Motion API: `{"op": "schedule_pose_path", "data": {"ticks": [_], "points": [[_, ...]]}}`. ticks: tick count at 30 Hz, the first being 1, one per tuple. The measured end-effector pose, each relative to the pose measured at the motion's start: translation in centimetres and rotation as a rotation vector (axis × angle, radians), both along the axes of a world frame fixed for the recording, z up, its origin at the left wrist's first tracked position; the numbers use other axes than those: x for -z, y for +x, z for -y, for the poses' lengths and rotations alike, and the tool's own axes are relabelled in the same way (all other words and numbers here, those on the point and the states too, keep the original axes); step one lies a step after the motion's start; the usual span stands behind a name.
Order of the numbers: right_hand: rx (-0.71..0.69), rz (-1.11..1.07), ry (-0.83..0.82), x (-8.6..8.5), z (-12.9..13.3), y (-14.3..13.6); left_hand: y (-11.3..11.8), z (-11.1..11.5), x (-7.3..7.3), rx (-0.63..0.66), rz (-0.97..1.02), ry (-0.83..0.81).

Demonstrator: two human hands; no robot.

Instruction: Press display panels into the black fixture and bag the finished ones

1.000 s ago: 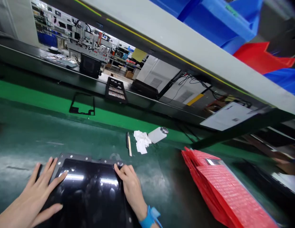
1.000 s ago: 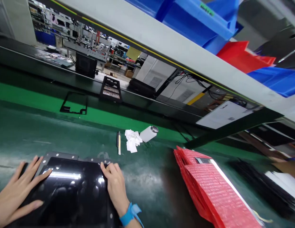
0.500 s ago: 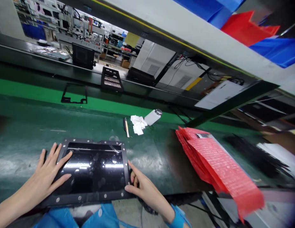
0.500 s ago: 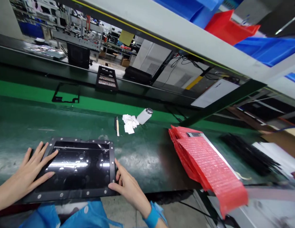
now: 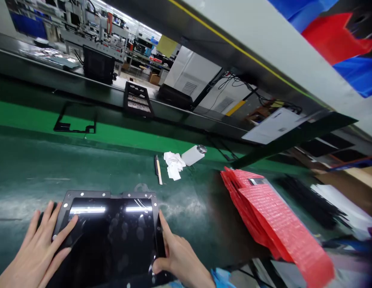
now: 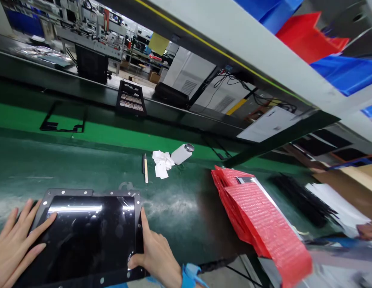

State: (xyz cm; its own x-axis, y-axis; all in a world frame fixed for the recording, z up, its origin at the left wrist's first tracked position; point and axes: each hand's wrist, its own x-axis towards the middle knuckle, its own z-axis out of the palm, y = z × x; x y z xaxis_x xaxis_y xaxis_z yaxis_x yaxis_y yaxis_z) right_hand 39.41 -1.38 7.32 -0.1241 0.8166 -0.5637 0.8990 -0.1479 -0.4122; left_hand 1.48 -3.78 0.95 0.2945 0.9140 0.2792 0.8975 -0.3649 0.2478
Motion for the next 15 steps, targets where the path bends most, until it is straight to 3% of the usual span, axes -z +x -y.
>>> {"op": "schedule_pose_path", "data": {"ticks": [3, 5, 10, 15], "points": [[-0.001, -0.05, 0.043, 0.1, 0.0, 0.4, 0.0, 0.0, 0.1, -0.007, -0.019, 0.018], [-0.035, -0.087, 0.072, -0.3, -1.7, 0.8, -0.1, -0.2, 0.0, -0.01, -0.042, 0.035], [-0.071, -0.128, 0.171, -1.8, -10.2, 0.9, 0.5, -1.2, -0.8, -0.069, -0.045, 0.09], [-0.166, -0.2, -0.005, -2.0, -15.8, -0.2, 0.7, -2.3, -0.8, -0.079, -0.081, 0.108]]}}
